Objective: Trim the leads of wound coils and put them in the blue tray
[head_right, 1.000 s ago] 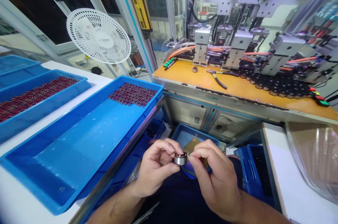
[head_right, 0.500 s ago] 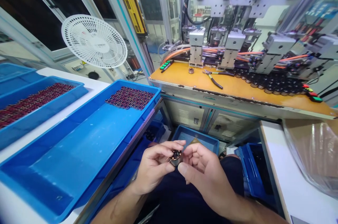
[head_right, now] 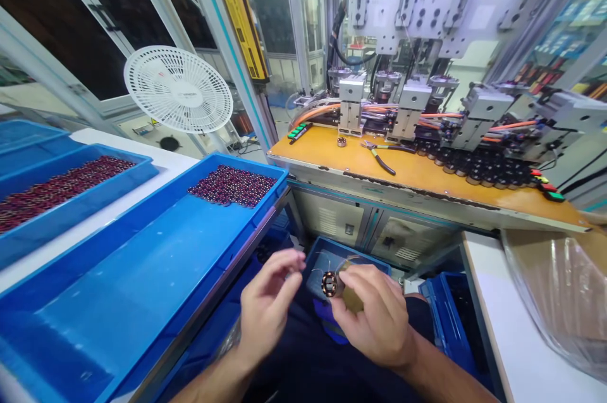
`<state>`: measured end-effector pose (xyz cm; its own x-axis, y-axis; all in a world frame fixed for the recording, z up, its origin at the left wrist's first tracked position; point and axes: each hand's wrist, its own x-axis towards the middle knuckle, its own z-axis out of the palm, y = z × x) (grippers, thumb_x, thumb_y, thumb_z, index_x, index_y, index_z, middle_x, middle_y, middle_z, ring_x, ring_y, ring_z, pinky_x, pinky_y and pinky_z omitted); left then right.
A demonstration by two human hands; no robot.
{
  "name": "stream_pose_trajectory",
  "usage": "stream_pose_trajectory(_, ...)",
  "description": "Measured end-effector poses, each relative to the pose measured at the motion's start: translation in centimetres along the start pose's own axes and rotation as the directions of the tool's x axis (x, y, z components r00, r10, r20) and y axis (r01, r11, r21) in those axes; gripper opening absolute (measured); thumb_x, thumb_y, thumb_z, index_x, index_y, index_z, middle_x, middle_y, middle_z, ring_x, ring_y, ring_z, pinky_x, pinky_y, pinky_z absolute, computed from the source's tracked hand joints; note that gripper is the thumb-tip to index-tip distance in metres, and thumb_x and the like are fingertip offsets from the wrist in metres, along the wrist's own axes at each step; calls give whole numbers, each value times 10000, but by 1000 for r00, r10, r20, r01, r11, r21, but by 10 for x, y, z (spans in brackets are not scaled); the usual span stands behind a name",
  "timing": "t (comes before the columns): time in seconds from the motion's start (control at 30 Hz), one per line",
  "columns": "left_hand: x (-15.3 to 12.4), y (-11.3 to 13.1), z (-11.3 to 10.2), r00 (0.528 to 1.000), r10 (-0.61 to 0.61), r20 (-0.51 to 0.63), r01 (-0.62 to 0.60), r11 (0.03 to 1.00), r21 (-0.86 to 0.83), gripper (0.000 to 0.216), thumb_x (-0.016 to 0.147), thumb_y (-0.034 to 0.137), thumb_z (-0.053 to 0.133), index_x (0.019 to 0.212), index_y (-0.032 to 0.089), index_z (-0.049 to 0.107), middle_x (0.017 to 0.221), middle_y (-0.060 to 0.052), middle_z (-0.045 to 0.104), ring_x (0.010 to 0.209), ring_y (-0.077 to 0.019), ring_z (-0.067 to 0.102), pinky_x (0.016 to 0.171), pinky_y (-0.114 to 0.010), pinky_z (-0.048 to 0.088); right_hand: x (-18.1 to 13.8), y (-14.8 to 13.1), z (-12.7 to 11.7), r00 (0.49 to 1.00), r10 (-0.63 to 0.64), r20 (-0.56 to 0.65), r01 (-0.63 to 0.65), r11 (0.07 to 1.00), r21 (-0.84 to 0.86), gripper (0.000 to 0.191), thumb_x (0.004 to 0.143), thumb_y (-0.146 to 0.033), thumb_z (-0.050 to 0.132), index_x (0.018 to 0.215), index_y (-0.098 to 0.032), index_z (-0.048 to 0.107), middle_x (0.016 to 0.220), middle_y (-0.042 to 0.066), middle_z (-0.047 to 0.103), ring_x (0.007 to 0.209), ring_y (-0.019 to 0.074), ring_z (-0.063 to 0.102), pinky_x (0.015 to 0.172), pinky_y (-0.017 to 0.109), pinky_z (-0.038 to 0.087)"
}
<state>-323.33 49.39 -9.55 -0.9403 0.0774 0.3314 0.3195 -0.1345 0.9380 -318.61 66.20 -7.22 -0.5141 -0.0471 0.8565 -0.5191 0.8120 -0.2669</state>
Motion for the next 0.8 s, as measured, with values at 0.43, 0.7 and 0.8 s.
stream_pose_trajectory(0.43, 5, 29, 5, 863, 339, 375, -420, 893, 161, 319, 768, 170, 782, 1073, 141, 693, 961, -96, 766, 896, -175, 697, 836, -286, 553, -9, -5, -12, 984, -29, 174, -10, 976, 216, 255, 842, -119, 645, 1090, -108, 590, 907, 101, 636, 817, 186, 629, 700, 325, 552)
stream_pose_trajectory(0.7, 0, 25, 3, 919, 72, 388, -40, 995, -89, 364, 772, 104, 753, 1109, 241, 723, 1058, -82, 734, 896, -154, 699, 769, -248, 567, -4, -15, -12, 956, 228, 187, -291, 834, 469, 231, 854, 11, 593, 993, -167, 640, 818, 30, 582, 735, 120, 580, 606, 242, 478)
stream_pose_trajectory(0.8, -1, 22, 4, 898, -65, 435, 198, 943, -268, 337, 769, 96, 750, 1055, 274, 744, 1088, -62, 707, 848, -123, 695, 729, -219, 568, -5, -17, -11, 944, 259, 203, -327, 813, 482, 197, 858, -12, 606, 958, -177, 647, 802, 22, 587, 724, 118, 583, 598, 234, 480)
